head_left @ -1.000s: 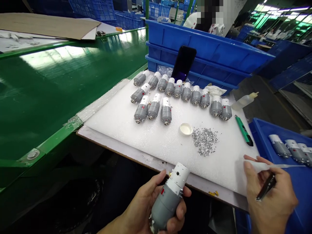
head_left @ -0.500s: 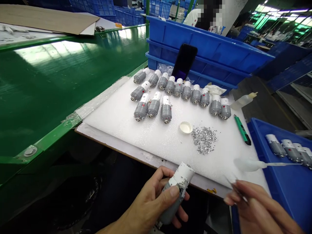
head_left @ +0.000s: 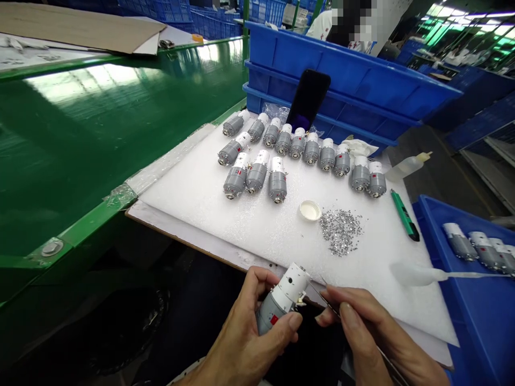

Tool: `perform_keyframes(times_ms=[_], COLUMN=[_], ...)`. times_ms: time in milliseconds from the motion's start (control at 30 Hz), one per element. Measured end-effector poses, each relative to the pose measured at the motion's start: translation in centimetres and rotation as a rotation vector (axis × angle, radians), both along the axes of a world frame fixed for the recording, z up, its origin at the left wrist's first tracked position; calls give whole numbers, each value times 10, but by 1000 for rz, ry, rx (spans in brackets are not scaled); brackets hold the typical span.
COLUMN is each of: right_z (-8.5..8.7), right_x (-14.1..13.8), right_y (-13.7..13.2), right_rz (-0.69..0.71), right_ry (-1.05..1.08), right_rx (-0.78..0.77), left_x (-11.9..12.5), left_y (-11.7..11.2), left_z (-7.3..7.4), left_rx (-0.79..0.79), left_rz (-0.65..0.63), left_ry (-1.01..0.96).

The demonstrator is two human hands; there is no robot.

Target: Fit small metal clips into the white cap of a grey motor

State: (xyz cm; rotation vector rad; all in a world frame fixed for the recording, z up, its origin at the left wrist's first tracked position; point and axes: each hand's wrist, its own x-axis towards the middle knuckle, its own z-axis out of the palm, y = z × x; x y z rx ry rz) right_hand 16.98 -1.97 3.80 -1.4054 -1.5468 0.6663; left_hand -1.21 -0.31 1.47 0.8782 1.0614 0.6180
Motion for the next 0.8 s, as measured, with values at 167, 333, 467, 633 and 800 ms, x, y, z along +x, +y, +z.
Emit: perform_keyframes(times_ms=[167, 333, 467, 633, 800], right_z=[-5, -5, 1, -1, -15], right_x=[4, -1, -5, -34, -54], right_y=[2, 5, 6, -2, -10], right_rz=[41, 23, 29, -201, -288], right_ry=[-46, -116, -149, -100, -182], right_rx=[-36, 37, -35, -109, 59], left_x=[-2, -5, -3, 8, 15], left_y=[-1, -2, -6, -13, -13], left_z=[-3, -6, -11, -13, -7], left_rx=[31, 138, 227, 353, 354], left_rz=[-24, -1, 53, 325, 344], left_ry=[57, 100, 207, 321, 280])
